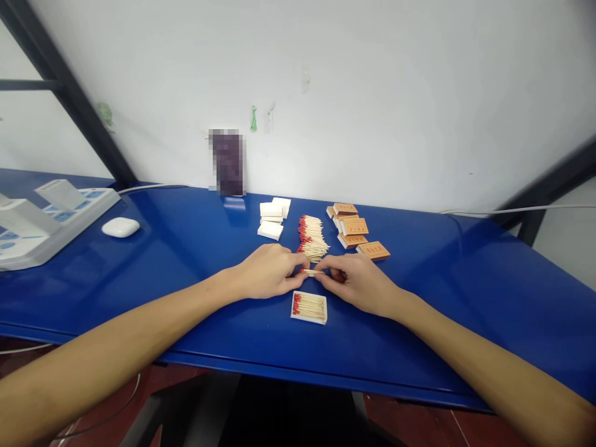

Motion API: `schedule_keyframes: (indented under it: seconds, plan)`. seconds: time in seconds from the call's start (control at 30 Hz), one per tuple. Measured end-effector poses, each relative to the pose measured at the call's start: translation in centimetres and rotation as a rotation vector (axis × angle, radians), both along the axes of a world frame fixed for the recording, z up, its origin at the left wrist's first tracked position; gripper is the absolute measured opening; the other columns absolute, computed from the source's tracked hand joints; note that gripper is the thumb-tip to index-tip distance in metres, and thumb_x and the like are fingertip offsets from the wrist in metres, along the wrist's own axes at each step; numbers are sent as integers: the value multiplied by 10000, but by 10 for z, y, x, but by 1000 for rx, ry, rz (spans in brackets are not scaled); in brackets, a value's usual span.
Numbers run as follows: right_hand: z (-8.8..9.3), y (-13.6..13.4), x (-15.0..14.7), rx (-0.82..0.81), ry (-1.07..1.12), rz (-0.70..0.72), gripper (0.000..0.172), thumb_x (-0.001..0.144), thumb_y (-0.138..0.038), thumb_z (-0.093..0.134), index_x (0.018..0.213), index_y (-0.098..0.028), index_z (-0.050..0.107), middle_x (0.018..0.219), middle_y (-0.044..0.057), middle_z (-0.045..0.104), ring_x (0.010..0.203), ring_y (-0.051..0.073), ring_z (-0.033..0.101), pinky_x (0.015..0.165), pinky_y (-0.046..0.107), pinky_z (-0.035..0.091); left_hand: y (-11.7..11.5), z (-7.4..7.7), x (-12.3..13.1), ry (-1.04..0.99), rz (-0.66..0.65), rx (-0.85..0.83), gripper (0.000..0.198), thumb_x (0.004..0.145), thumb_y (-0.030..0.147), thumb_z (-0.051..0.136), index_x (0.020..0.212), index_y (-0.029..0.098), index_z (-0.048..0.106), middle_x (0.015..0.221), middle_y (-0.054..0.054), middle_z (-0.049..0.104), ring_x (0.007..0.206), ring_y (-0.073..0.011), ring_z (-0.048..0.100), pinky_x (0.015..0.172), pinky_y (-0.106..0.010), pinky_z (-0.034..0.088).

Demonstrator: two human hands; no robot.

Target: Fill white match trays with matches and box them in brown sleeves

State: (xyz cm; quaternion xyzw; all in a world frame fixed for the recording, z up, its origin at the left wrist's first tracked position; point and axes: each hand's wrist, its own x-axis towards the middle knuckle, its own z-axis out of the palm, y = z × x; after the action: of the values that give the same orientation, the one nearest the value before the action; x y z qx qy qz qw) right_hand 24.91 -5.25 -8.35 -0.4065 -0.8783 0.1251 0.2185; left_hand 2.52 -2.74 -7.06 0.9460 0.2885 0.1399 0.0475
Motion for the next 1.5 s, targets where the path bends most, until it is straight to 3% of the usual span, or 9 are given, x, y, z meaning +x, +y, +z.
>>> schedule_keyframes:
  seconds: [0.53,1.13,1.5]
  plan:
    - [-2,0,-1,20,-28,-4,142,928,-266,544,866,-191,648,549,-57,500,479,96,409,541,237,289,0,0,0,7,2,-6,183,941,298,530,931,184,673,578,25,584,570,-138,562,575,-249,350]
    - [2,-2,-5,39,-14,13,234,951,-292,531,754,-184,595,600,-40,495,537,103,413,538,241,276,-1,2,0,69,8,15,151,937,276,499,941,178,613,585,23,564,529,-144,539,526,-246,330]
    - [6,-4,-5,232,-243,43,213,993,-289,471,939,-180,645,722,26,652,623,156,560,614,286,303,0,2,1,67,15,5,131,918,274,522,924,173,605,593,22,560,529,-147,539,519,-252,333]
